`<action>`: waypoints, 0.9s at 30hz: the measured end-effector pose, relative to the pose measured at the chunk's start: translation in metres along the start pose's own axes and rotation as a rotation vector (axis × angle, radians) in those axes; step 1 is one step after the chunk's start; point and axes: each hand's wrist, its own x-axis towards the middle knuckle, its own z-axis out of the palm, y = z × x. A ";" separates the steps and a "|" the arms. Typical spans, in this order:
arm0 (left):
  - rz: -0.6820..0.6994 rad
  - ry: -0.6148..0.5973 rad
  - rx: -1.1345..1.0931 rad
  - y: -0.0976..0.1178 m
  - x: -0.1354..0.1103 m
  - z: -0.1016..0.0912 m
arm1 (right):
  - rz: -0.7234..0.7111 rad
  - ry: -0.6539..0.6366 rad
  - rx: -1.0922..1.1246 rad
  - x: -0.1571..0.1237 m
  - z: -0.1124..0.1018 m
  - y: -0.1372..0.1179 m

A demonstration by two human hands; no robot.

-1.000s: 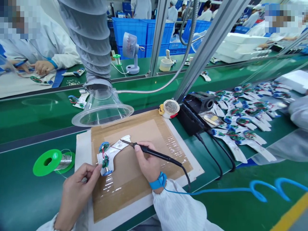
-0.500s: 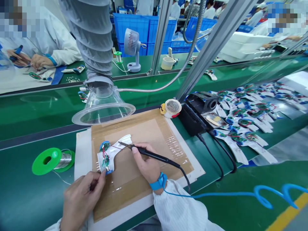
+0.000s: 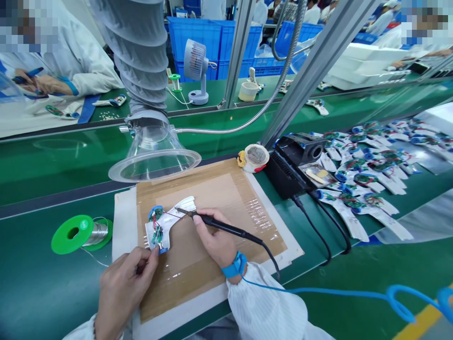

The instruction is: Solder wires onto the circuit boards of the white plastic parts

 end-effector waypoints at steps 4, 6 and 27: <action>-0.013 -0.005 -0.014 0.002 0.002 -0.002 | 0.007 -0.013 0.000 0.000 0.000 -0.001; -0.026 0.005 -0.038 0.003 0.002 -0.003 | 0.007 0.001 0.017 -0.001 -0.001 -0.001; -0.022 -0.023 -0.074 0.005 0.005 -0.008 | -0.015 0.011 -0.005 -0.005 -0.002 -0.001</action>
